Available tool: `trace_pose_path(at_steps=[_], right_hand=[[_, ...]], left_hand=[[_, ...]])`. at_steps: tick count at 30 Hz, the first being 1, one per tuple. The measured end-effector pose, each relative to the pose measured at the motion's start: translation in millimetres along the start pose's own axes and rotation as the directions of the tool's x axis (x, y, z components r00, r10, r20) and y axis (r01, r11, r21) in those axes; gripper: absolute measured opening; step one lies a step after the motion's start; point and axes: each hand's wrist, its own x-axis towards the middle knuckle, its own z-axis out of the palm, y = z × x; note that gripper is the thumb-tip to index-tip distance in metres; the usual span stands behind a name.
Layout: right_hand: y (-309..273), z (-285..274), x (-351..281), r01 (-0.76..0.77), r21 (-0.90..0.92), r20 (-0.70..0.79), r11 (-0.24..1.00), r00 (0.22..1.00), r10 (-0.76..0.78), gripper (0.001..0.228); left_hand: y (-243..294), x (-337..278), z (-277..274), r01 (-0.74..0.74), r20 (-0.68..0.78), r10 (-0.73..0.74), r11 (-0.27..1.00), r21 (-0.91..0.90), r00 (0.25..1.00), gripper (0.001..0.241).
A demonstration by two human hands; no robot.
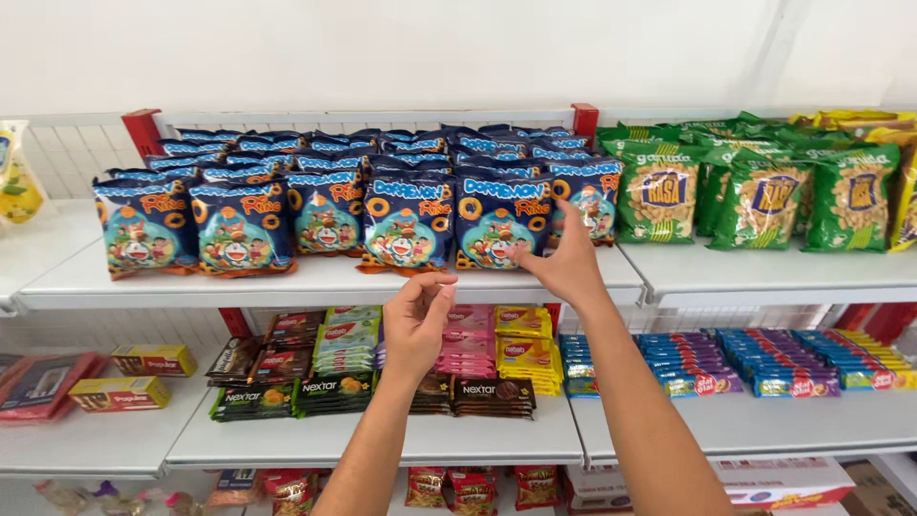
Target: The person takes snack bags from a store shelf, turns them over to check the back, and places them into a large cardboard box.
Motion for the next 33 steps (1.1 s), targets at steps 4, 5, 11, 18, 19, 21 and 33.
trace_pose_path(at_steps=[4, 5, 11, 18, 19, 21, 33], right_hand=[[-1, 12, 3, 0.001, -0.067, 0.008, 0.998, 1.0, -0.001, 0.116], [3, 14, 4, -0.012, -0.08, -0.006, 0.997, 1.0, 0.011, 0.113], [20, 17, 6, -0.04, -0.045, -0.042, 0.998, 0.998, 0.038, 0.106], [19, -4, -8, 0.045, 0.117, -0.103, 0.992, 0.994, -0.033, 0.102], [19, -9, -9, 0.045, 0.114, -0.109, 0.992, 0.994, -0.033, 0.102], [21, -18, -13, 0.066, 0.137, -0.072, 0.988, 0.996, -0.057, 0.103], [82, -35, -4, 0.147, 0.531, -0.051, 0.834, 0.989, -0.142, 0.041]], left_hand=[[-4, 6, -15, 0.022, -0.02, -0.022, 1.0, 0.019, 1.0, 0.012], [-6, 7, -16, 0.032, -0.018, -0.032, 0.999, 0.02, 0.999, 0.012], [-14, 17, -13, 0.073, 0.014, -0.073, 0.997, 0.02, 0.997, 0.015], [16, 42, 10, -0.029, 0.123, 0.01, 0.987, 0.155, 0.992, 0.039], [20, 46, 15, -0.03, 0.127, 0.011, 0.988, 0.15, 0.992, 0.039], [29, 52, 25, -0.074, 0.247, 0.023, 0.977, 0.201, 0.969, 0.051], [-3, 57, 45, 0.062, 0.413, 0.017, 0.982, -0.178, 0.91, 0.068]])
